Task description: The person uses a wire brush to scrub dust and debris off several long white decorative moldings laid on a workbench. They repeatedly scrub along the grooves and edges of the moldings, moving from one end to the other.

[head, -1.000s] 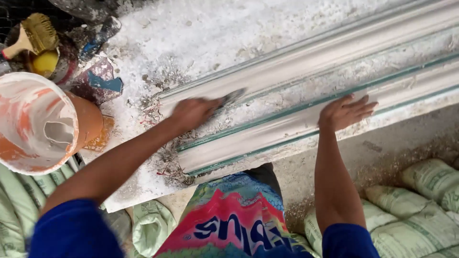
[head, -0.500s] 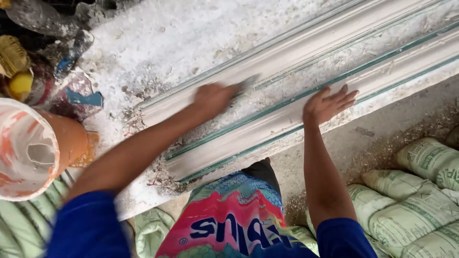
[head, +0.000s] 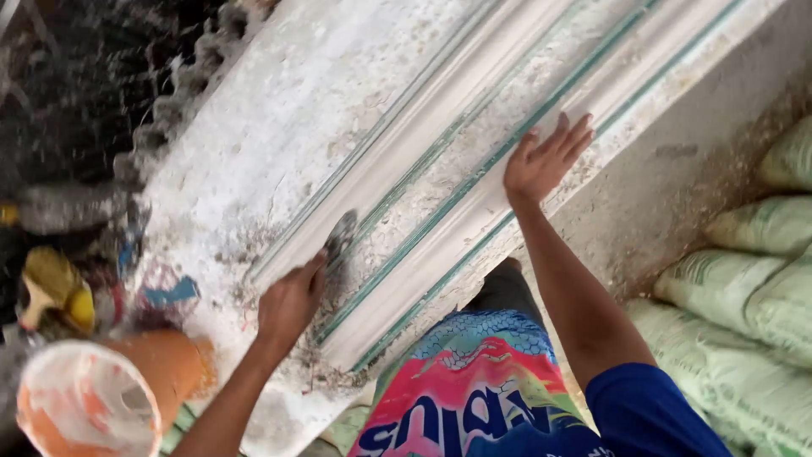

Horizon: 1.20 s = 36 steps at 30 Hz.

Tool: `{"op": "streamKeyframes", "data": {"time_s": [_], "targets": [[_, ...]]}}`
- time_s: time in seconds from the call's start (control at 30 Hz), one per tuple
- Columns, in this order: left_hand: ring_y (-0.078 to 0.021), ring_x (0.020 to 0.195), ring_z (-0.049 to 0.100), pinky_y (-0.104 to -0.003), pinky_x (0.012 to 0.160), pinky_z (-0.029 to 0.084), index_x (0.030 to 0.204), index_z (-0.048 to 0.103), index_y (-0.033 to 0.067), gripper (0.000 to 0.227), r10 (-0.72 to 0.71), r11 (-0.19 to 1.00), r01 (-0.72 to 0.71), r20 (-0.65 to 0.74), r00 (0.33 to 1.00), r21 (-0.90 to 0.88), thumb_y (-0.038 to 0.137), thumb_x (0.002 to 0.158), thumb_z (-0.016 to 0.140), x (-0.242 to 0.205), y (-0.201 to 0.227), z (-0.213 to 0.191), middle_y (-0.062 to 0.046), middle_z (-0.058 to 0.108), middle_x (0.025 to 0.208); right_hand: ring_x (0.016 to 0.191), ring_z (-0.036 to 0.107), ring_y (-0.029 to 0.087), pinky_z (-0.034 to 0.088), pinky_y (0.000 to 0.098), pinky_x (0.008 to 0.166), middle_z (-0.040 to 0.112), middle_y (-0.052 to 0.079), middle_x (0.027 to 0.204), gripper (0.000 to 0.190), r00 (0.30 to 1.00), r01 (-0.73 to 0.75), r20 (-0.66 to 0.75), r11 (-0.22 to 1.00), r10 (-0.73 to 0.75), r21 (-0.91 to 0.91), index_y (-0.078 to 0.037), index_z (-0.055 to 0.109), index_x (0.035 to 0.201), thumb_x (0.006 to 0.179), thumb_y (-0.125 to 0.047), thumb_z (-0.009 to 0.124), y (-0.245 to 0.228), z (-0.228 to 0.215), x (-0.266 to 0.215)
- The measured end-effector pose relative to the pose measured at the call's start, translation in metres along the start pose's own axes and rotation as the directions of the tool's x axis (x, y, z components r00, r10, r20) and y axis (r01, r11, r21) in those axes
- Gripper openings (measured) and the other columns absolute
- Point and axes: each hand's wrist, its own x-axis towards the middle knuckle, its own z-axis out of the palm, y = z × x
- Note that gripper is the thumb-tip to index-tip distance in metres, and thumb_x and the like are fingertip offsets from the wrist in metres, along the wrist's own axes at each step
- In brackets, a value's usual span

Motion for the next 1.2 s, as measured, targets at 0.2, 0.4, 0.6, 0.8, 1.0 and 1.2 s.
{"op": "streamKeyframes", "data": {"time_s": [0.2,0.4,0.6,0.8,1.0,1.2], "targets": [[-0.0376,0.09,0.074,-0.059,0.079,0.061,0.134,0.07,0.0203,0.032,0.089,0.996,-0.092,-0.152,0.984,-0.014,0.026,0.105,0.057,0.081,0.099,-0.036,-0.018,0.076,0.09,0.156,0.003,0.045,0.015,0.0627,0.126,0.008,0.015,0.17,0.079,1.0,0.004,0.03,0.999,-0.003,-0.038,-0.014,0.039,0.157,0.103,-0.066,0.013,-0.02,-0.012,-0.001],[-0.0351,0.117,0.068,-0.059,0.097,0.052,0.127,0.068,0.0351,0.032,0.254,0.967,-0.252,-0.095,0.963,0.035,0.039,0.102,0.048,0.287,0.314,-0.072,-0.005,0.075,0.112,0.154,0.007,0.052,0.021,0.064,0.122,0.015,0.022,0.167,0.069,0.996,0.067,0.055,0.997,-0.064,-0.047,-0.005,0.039,0.152,0.104,-0.053,0.03,-0.039,-0.034,0.0],[-0.0391,0.088,0.071,-0.054,0.061,0.052,0.117,0.075,0.0207,0.03,0.436,0.89,-0.455,-0.336,0.835,0.023,0.012,0.098,0.054,0.317,0.368,-0.091,-0.01,0.078,0.103,0.158,0.009,0.052,0.024,0.0701,0.119,0.013,0.02,0.172,0.06,0.992,0.015,0.116,0.979,-0.04,0.204,-0.005,0.041,0.155,0.105,-0.037,0.044,-0.032,-0.066,0.006],[-0.0347,0.123,0.062,-0.051,0.087,0.056,0.152,0.052,0.0306,0.05,0.152,0.987,-0.146,-0.098,0.984,0.063,0.044,0.104,0.045,0.196,0.253,-0.063,0.0,0.061,0.145,0.157,-0.012,0.046,0.0,0.069,0.121,-0.009,0.021,0.172,0.096,0.633,-0.077,0.72,0.903,-0.284,0.423,-0.004,-0.004,0.162,0.099,-0.034,0.062,0.036,-0.12,0.166],[-0.0145,0.041,0.052,-0.033,0.037,0.042,0.134,0.071,0.0215,0.035,0.09,0.993,-0.069,-0.232,0.969,0.094,0.029,0.101,0.061,0.156,0.193,-0.038,0.0,0.066,0.057,0.159,-0.002,0.044,0.012,0.0673,0.131,0.008,0.023,0.171,0.066,0.934,0.147,0.239,0.894,-0.267,0.424,0.001,0.017,0.163,0.111,-0.018,0.053,0.055,-0.036,0.369],[-0.0357,0.096,0.074,-0.053,0.088,0.06,0.138,0.066,0.0293,0.036,0.105,0.991,-0.093,-0.124,0.987,0.097,0.036,0.105,0.055,0.319,0.446,-0.124,-0.015,0.077,0.096,0.155,0.021,0.04,0.004,0.0611,0.125,0.029,0.019,0.163,0.065,0.978,0.165,0.101,0.974,-0.182,0.157,-0.007,0.034,0.158,0.106,-0.045,0.048,0.04,0.006,0.388]]}}
